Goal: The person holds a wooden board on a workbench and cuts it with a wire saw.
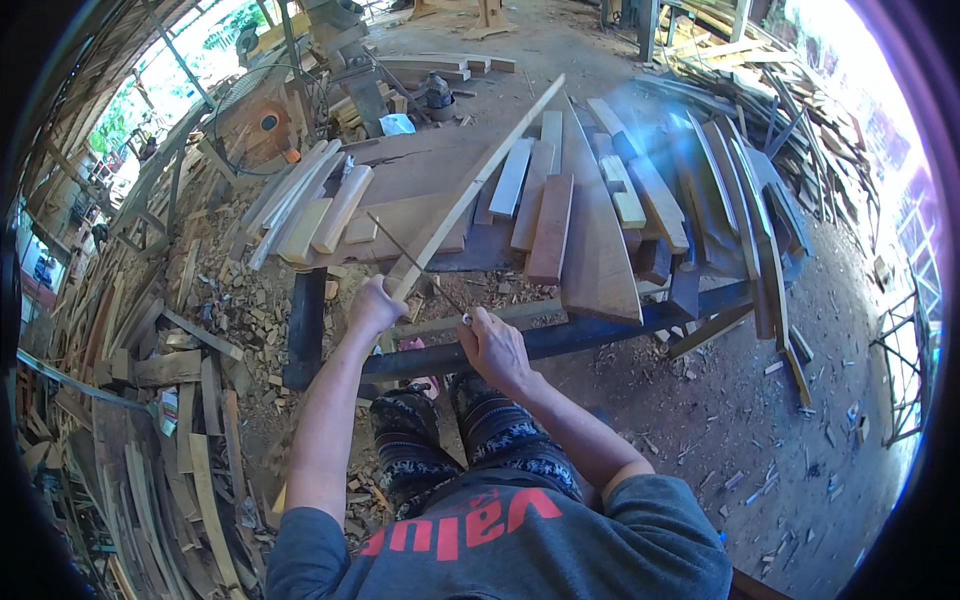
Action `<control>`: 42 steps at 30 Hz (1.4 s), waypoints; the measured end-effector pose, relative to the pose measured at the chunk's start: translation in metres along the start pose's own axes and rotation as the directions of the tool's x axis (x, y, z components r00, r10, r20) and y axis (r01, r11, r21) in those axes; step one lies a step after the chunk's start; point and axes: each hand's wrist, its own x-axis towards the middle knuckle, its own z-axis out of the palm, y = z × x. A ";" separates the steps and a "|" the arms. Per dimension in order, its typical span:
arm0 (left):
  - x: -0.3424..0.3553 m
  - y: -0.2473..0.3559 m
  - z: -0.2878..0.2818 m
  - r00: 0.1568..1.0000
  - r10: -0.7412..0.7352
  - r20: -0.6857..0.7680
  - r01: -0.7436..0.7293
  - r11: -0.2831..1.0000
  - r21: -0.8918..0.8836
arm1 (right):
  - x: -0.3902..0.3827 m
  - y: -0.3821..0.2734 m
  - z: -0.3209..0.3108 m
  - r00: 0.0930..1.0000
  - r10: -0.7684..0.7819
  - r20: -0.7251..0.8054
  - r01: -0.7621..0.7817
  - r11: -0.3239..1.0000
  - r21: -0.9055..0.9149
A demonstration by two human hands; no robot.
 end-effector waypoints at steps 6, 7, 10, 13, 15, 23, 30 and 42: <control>0.008 -0.010 0.015 0.936 -0.137 -0.324 0.153 0.988 0.023 | 0.002 0.002 0.004 0.998 -0.045 -0.053 0.048 0.998 0.051; 0.009 -0.007 0.014 0.933 -0.149 -0.327 0.161 0.987 0.008 | 0.002 0.003 0.006 0.998 -0.022 -0.055 0.026 0.996 0.080; 0.015 -0.005 0.010 0.908 -0.178 -0.380 0.175 0.984 -0.041 | 0.008 0.002 0.012 1.000 0.010 -0.008 -0.009 0.996 0.085; 0.024 -0.008 0.013 0.887 -0.082 -0.454 0.111 0.993 0.037 | 0.018 0.004 0.019 1.000 -0.015 0.018 0.013 0.995 0.095; 0.018 -0.001 0.009 0.899 -0.102 -0.427 0.122 0.992 0.020 | 0.025 0.004 0.017 0.996 -0.021 0.087 0.023 0.999 -0.027; 0.019 -0.007 0.042 0.888 -0.082 -0.453 0.153 0.980 0.123 | 0.043 0.019 0.029 0.985 -0.112 0.130 0.128 0.984 -0.123; 0.019 -0.003 0.048 0.906 -0.175 -0.386 0.227 0.970 0.093 | 0.056 0.033 0.027 0.972 -0.184 0.145 0.202 0.971 -0.125; 0.025 0.004 0.039 0.925 -0.262 -0.274 0.284 0.958 0.041 | 0.079 0.018 0.044 0.970 -0.174 0.172 0.217 0.937 -0.274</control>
